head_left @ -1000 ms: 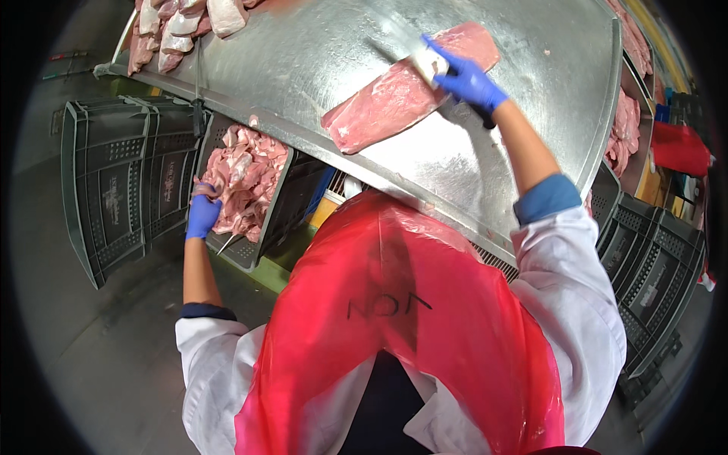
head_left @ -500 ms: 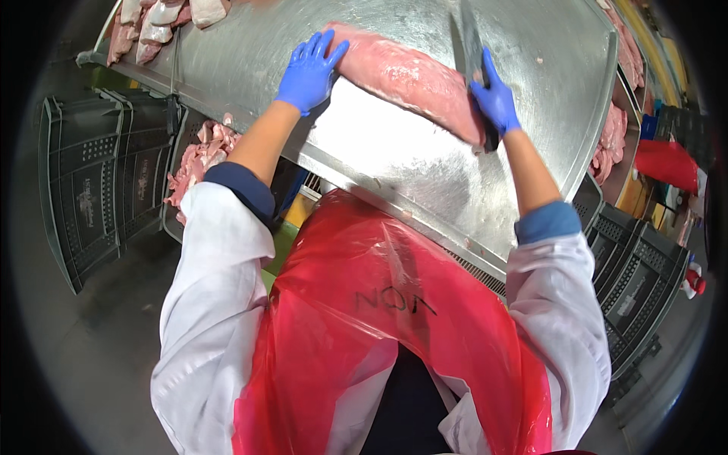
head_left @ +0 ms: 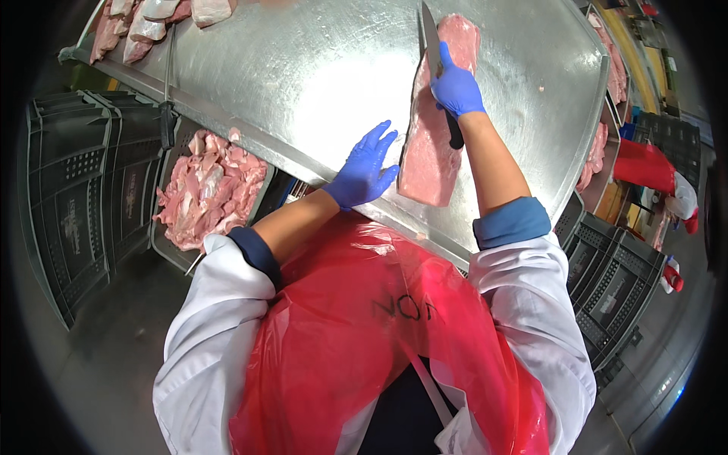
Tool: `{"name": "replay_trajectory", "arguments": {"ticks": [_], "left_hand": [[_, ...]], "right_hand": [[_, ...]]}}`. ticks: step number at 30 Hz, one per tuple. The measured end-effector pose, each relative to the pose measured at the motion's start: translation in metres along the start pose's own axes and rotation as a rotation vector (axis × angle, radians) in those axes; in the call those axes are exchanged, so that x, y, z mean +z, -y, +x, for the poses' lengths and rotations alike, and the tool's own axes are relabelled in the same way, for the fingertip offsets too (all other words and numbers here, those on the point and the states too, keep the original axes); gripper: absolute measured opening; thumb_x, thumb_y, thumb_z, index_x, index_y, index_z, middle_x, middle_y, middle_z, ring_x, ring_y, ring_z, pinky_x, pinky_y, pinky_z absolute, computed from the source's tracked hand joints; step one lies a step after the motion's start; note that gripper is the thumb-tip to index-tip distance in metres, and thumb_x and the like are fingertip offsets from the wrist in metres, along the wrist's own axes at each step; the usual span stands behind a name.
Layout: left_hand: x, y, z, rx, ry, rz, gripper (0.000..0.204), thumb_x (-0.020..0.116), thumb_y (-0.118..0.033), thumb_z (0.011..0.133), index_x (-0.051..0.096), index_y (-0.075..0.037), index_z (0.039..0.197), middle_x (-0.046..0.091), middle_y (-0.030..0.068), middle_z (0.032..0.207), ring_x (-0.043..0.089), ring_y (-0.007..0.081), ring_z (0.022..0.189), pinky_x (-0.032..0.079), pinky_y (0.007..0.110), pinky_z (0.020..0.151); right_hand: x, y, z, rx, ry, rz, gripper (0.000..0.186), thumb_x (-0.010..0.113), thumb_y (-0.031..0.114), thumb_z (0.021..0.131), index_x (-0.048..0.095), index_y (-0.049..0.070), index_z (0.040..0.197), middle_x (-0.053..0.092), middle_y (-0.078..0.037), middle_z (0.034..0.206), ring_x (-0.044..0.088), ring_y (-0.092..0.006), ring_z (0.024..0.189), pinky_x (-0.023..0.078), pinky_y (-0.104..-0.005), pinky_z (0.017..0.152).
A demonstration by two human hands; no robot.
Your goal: The person cuts large pieces of raw meat on a stainless steel table using a knife. They trim fat and separate portions, placing trimmed pieces into a nearby bin while stacking cut meat on the table.
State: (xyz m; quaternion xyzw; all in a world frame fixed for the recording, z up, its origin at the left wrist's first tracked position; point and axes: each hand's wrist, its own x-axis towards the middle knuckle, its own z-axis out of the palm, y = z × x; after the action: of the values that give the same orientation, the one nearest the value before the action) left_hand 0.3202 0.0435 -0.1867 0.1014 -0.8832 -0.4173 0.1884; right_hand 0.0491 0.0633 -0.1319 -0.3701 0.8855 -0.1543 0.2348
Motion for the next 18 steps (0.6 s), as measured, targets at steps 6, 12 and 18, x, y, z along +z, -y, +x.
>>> {"name": "replay_trajectory", "arguments": {"ticks": [6,12,18], "left_hand": [[-0.061,0.050,0.005,-0.107,-0.189,-0.102,0.056,0.066,-0.010,0.091,0.044,0.000,0.141,0.044,0.0224,0.141,0.048,0.0359,0.130,0.048,0.043,0.101],[-0.077,0.070,0.046,-0.111,-0.148,-0.116,0.048,0.066,-0.025,0.089,0.052,0.000,0.128,0.055,0.0203,0.128,0.054,0.0371,0.117,0.045,0.046,0.098],[-0.062,0.086,0.079,-0.478,-0.095,-0.308,0.038,0.070,-0.028,0.089,0.059,-0.001,0.114,0.066,0.0143,0.101,0.065,0.0303,0.093,0.052,0.040,0.085]], "right_hand": [[-0.002,0.019,-0.095,0.098,0.117,-0.044,0.069,0.045,0.013,0.093,0.020,0.014,0.158,0.069,-0.028,0.082,0.070,-0.0374,0.064,0.058,-0.0473,0.068],[0.024,0.026,-0.030,0.162,-0.026,-0.291,0.073,0.048,0.014,0.093,0.016,0.014,0.159,0.068,-0.028,0.078,0.068,-0.0444,0.068,0.055,-0.0516,0.066],[-0.006,0.042,-0.247,0.205,0.222,-0.023,0.081,0.056,0.007,0.090,0.018,0.021,0.160,0.065,-0.026,0.072,0.067,-0.0408,0.062,0.052,-0.0486,0.061]]}}
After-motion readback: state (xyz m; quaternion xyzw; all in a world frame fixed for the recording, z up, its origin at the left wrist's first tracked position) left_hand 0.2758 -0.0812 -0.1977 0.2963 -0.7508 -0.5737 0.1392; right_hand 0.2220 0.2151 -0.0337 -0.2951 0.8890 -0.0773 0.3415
